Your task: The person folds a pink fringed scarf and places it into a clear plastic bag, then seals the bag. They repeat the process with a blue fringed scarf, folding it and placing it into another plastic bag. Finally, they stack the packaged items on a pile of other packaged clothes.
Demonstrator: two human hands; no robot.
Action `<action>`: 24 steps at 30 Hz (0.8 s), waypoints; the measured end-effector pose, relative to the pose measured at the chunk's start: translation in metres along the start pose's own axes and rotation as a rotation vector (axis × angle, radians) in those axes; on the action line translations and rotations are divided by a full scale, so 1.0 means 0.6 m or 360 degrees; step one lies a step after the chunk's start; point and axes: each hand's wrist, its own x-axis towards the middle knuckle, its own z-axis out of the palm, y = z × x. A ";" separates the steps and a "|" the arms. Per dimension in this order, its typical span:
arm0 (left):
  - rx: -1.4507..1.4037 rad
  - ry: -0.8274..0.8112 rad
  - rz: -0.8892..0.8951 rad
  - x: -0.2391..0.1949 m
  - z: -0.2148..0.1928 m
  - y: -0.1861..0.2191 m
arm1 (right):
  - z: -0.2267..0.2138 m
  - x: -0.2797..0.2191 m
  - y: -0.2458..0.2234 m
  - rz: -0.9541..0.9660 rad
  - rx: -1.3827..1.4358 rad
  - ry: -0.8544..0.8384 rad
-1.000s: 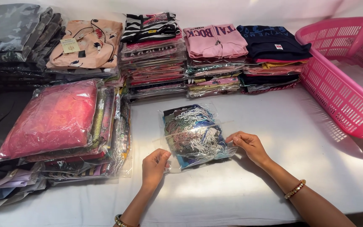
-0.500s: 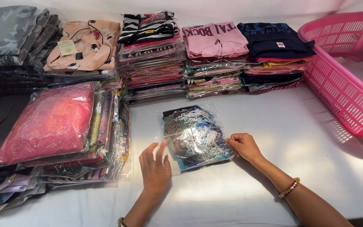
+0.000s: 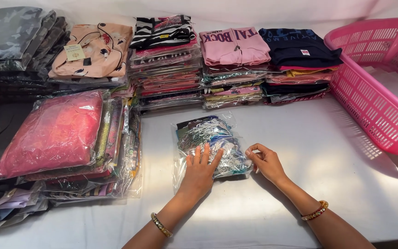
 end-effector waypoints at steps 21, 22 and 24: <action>-0.3923 0.0765 -0.1633 -0.197 0.047 -0.090 | 0.080 -0.009 -0.050 0.0575 0.0768 -0.0751; -0.3904 0.0778 -0.1683 -0.199 0.039 -0.081 | 0.085 -0.007 -0.060 0.0626 0.0815 -0.0719; -0.3882 0.0868 -0.1733 -0.203 0.017 -0.063 | 0.093 -0.008 -0.073 0.0663 0.0838 -0.0739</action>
